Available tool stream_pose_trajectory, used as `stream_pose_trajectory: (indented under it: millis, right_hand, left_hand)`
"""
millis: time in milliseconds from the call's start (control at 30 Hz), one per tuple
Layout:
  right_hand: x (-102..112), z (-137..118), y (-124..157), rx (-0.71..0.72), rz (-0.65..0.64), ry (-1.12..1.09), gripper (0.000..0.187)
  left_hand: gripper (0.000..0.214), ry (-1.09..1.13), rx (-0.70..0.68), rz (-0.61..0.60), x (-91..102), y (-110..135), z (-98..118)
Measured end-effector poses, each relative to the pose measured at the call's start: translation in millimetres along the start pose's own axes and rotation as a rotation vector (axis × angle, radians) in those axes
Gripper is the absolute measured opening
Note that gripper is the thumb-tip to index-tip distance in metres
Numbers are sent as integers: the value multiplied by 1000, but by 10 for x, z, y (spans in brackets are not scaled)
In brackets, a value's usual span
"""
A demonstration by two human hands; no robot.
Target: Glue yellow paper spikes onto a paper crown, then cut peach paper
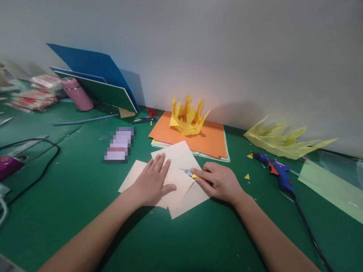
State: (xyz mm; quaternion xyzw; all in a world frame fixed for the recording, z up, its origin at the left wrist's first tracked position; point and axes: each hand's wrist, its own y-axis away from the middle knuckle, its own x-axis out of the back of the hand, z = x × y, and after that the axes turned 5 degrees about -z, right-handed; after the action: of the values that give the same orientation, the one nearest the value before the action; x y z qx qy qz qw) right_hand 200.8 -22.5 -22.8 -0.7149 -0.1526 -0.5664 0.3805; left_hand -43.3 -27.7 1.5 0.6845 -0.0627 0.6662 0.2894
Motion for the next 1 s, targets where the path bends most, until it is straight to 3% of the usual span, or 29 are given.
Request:
stream_pose_trajectory:
  millis: [500, 1000]
  right_hand:
    - [10, 27, 31, -47, 6, 41, 31]
    - [-76, -37, -136, -75, -12, 43, 32]
  left_hand:
    - [85, 6, -23, 99, -163, -44, -76]
    - [83, 14, -28, 102, -146, -41, -60]
